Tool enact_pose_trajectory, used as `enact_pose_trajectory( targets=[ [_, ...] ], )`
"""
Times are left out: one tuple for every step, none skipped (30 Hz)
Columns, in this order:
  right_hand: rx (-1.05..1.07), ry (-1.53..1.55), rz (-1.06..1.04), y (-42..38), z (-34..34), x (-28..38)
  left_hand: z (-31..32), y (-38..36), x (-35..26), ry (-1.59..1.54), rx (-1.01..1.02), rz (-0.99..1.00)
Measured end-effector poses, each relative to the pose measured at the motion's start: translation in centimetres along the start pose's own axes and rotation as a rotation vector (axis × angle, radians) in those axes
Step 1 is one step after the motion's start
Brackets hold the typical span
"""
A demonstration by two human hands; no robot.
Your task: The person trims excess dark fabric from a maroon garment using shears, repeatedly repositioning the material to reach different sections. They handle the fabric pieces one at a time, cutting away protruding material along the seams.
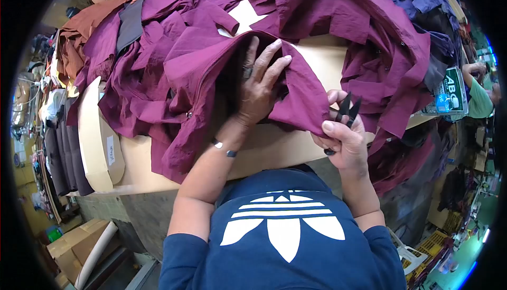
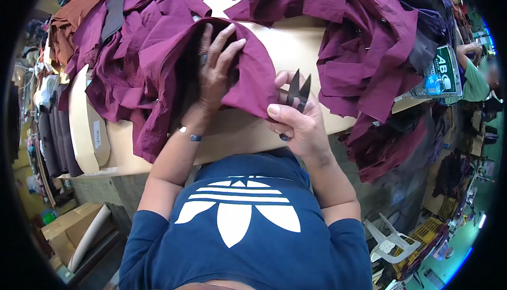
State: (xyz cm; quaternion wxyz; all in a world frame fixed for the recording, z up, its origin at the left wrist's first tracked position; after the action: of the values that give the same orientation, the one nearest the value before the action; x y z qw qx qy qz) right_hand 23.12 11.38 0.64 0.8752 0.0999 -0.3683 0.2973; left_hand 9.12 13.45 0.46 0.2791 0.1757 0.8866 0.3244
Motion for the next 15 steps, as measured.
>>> enact_pose_trajectory(
  targets=[
    [0.041,0.028,-0.004,-0.2,0.6,0.7,-1.3,0.6,-0.9,0.031,-0.003,0.037],
    [0.05,0.02,-0.01,-0.5,0.9,1.6,-2.2,1.1,-1.6,0.068,0.031,0.077],
    [0.063,0.006,-0.015,-0.9,0.9,2.4,-3.1,1.3,-2.2,0.104,0.068,0.116],
    [0.078,-0.008,-0.022,-1.1,0.8,3.1,-4.0,1.4,-2.6,0.038,0.118,0.167],
    [0.094,-0.022,-0.028,-1.3,0.6,3.7,-5.2,1.6,-3.8,0.025,0.161,0.22],
    [0.128,-0.057,0.006,-1.8,0.4,3.7,-6.0,1.5,-4.6,-0.041,0.263,0.249],
    [0.143,0.029,-0.007,-1.6,0.7,4.0,-6.4,1.3,-5.5,-0.107,0.365,0.278],
    [0.157,0.114,-0.02,-1.4,1.0,4.3,-6.6,1.1,-5.9,-0.219,0.411,0.227],
    [0.191,0.289,0.031,-0.8,1.4,4.4,-6.6,0.9,-6.3,-0.33,0.456,0.176],
    [0.152,0.349,-0.004,0.4,0.2,4.0,-6.1,1.1,-6.6,-0.28,0.575,0.052],
    [0.115,0.45,0.051,1.5,-2.5,2.4,-4.8,0.6,-5.8,-0.27,0.593,-0.145],
    [-0.055,0.452,0.101,3.3,-5.4,0.6,-3.2,-0.5,-4.4,-0.297,0.654,-0.294],
    [-0.226,0.451,0.154,4.5,-7.9,-1.4,-1.6,-1.8,-2.4,-0.325,0.713,-0.448],
    [-0.21,0.432,0.164,5.0,-9.5,-2.5,-0.1,-3.0,-0.3,-0.305,0.798,-0.565],
    [-0.192,0.414,0.176,5.2,-10.9,-3.3,0.5,-3.5,0.9,-0.351,0.792,-0.582]
  ],
)
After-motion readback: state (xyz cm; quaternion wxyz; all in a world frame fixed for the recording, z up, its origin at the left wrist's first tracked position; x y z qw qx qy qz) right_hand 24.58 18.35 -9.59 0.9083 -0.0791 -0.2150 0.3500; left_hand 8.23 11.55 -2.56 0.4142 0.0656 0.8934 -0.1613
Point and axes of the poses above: each hand's wrist, its own y-axis towards the middle knuckle, its own z-axis out of the palm, x = y × z, the point moved 8 cm from there along y, towards the middle knuckle, and after that the axes turned 8 degrees about x, right-handed, at the moved point
